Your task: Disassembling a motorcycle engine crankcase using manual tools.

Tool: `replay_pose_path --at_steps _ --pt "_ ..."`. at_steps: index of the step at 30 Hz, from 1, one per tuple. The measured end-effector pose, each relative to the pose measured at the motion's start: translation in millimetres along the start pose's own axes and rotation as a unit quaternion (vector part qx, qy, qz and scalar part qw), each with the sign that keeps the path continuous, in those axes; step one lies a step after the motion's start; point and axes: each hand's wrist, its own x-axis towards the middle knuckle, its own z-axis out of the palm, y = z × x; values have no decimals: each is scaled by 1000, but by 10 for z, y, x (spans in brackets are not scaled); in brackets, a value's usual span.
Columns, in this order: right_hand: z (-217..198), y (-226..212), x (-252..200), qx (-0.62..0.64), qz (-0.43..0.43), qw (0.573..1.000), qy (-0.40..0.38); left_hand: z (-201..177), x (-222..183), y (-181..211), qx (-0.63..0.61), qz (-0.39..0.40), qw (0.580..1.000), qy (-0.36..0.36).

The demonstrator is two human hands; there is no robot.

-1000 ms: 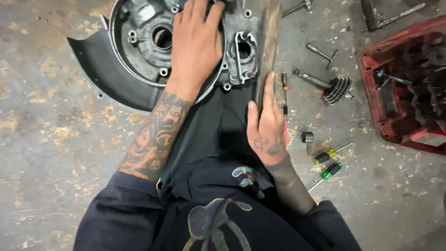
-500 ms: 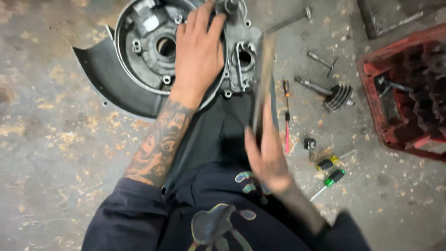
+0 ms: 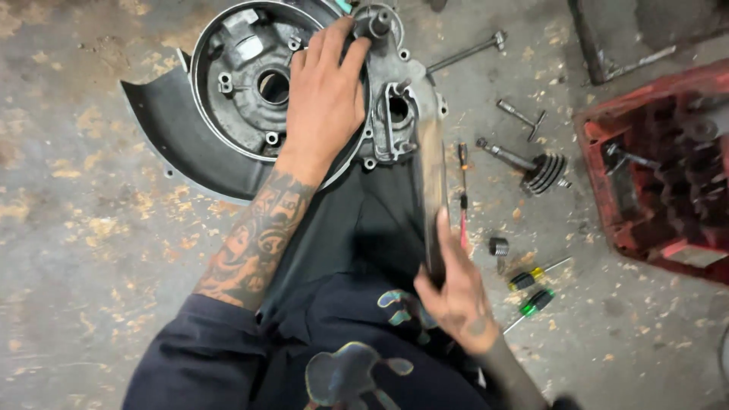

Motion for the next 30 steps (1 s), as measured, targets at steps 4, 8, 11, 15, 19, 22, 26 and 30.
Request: replay_pose_path --at_steps 4,8,11,15,19,22,26,30 --pt "-110 81 169 -16 10 1000 -16 4 -70 54 16 19 1000 -3" --pt "-208 80 891 -20 -57 998 -4 -49 -44 37 22 31 999 29" --pt "-274 -26 632 -19 -7 999 -34 -77 -53 27 20 18 999 45" --pt "-378 353 -188 46 54 996 -58 -72 -65 -50 39 -32 998 26" --pt "-266 476 -726 25 20 999 -15 -41 -65 -15 23 -94 994 43" --pt "-81 39 -522 107 -6 994 -34 10 -64 -5 36 -132 990 33" --pt "229 -197 87 132 -7 991 -28 3 -88 10 33 -178 983 15" --pt "303 -359 606 152 -14 988 23 -20 -118 54 48 -149 988 15"
